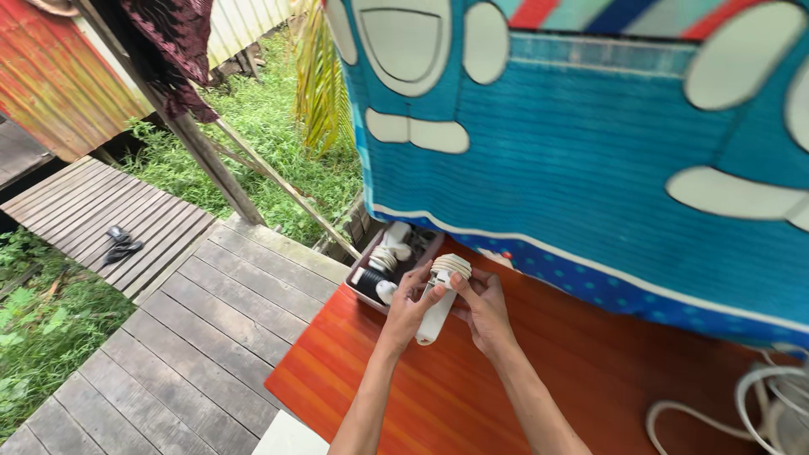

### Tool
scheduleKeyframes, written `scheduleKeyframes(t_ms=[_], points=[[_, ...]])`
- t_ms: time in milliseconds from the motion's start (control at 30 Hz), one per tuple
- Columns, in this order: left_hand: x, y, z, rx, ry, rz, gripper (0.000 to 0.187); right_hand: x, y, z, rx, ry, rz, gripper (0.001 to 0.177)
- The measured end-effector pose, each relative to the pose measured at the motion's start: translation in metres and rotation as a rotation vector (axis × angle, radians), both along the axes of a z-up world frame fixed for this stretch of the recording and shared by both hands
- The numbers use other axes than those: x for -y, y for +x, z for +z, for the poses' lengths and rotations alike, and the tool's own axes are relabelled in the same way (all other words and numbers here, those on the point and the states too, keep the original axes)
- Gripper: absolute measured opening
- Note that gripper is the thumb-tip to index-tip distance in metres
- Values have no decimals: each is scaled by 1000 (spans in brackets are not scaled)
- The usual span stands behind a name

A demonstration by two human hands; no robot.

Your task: The person untangles several power strips and extension cords by hand, moving them around a table and pulling individual cables through the mess.

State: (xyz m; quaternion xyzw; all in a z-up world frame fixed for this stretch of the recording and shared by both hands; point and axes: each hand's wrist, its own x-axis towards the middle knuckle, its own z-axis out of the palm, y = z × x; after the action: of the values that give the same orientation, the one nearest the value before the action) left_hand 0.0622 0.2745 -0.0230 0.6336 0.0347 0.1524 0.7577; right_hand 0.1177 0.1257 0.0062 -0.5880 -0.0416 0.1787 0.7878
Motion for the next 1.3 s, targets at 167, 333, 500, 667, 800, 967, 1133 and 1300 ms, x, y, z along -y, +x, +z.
scheduleKeyframes(t_ms=[167,333,500,667,800,967,1133,1300], points=[[-37,29,-2,-51,-107,13,74,-44,30,3,-18,40,-13,73],[-66,55,-4,29,-208,-108,84,-74,56,5,-7,8,-80,66],[-94,77,-4,-75,-125,-174,105,-99,83,-12,-14,-22,-137,70],[-104,89,-20,-118,-121,-178,102,-114,99,-38,-20,-98,-161,75],[-104,94,-31,-150,-95,-199,99,-117,106,-59,6,-151,-183,79],[-106,91,-32,-211,-105,-249,100,-119,113,-79,45,-236,-202,84],[-108,97,-35,-336,39,-253,112,-120,119,-71,92,-376,-174,84],[-112,114,-47,-329,56,-324,125,-120,126,-60,55,-380,-75,80]])
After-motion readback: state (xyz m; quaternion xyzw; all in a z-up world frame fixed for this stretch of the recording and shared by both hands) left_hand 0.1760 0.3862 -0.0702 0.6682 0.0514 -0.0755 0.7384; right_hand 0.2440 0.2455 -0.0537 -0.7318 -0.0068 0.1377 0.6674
